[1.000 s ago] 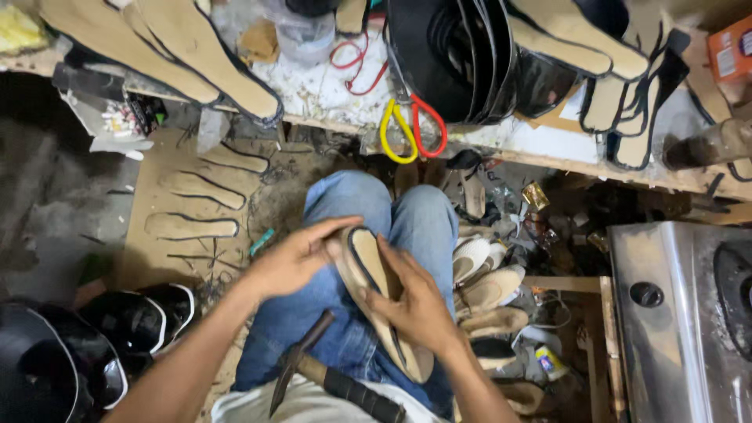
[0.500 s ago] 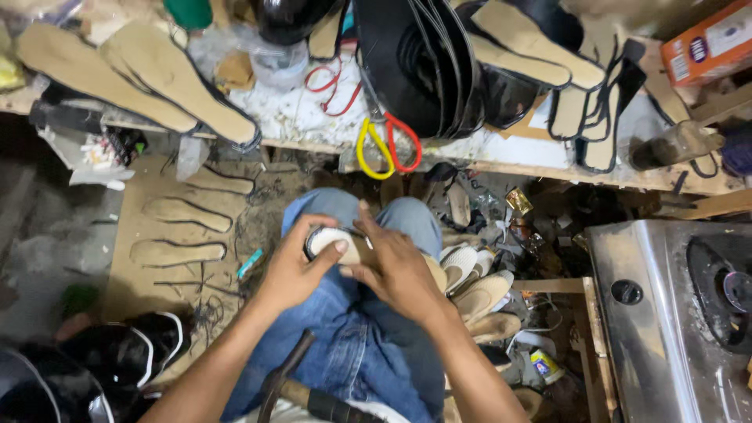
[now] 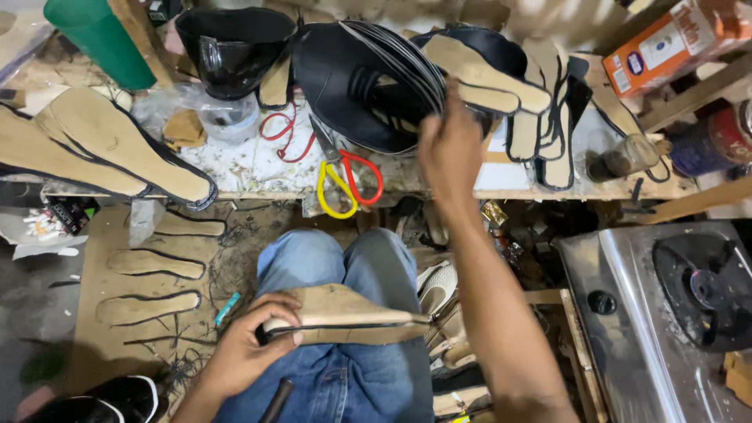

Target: The person sits on the floor and assembles a shoe by fitting a wooden insole into a black shoe upper. They use a hammer to tap the insole into place, then use pliers to trim and adjust the upper edges around the insole.

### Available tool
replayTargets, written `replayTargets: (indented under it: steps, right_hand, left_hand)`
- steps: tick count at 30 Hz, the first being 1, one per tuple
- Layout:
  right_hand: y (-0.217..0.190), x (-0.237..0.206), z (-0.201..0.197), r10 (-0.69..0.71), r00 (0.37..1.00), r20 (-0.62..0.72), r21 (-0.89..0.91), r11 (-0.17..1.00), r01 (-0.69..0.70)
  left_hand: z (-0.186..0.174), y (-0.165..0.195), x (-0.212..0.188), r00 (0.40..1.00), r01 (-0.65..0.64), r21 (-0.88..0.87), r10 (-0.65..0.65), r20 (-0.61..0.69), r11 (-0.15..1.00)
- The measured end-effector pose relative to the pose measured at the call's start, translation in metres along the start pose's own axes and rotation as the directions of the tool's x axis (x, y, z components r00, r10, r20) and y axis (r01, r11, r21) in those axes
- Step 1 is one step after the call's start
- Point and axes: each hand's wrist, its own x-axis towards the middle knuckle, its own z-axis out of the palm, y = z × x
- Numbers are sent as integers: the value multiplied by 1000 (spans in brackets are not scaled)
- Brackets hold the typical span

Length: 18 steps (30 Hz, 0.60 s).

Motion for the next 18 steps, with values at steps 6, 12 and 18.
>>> replayTargets:
  steps: [6,12,18]
  right_hand:
    - [61,85,-50,-30,998,58,317,948,10]
    - [72,94,-82,459,856,237,446,731,-516]
    - [65,81,-64,198,980,-16,190,963,-191]
  left_hand:
    - [-6,-9,0,998,54,-15,-53,21,998]
    - [-17,15,22,971,121,-3,-118,209,993]
    - [-30,28,43,921,-1,207,-80,381,978]
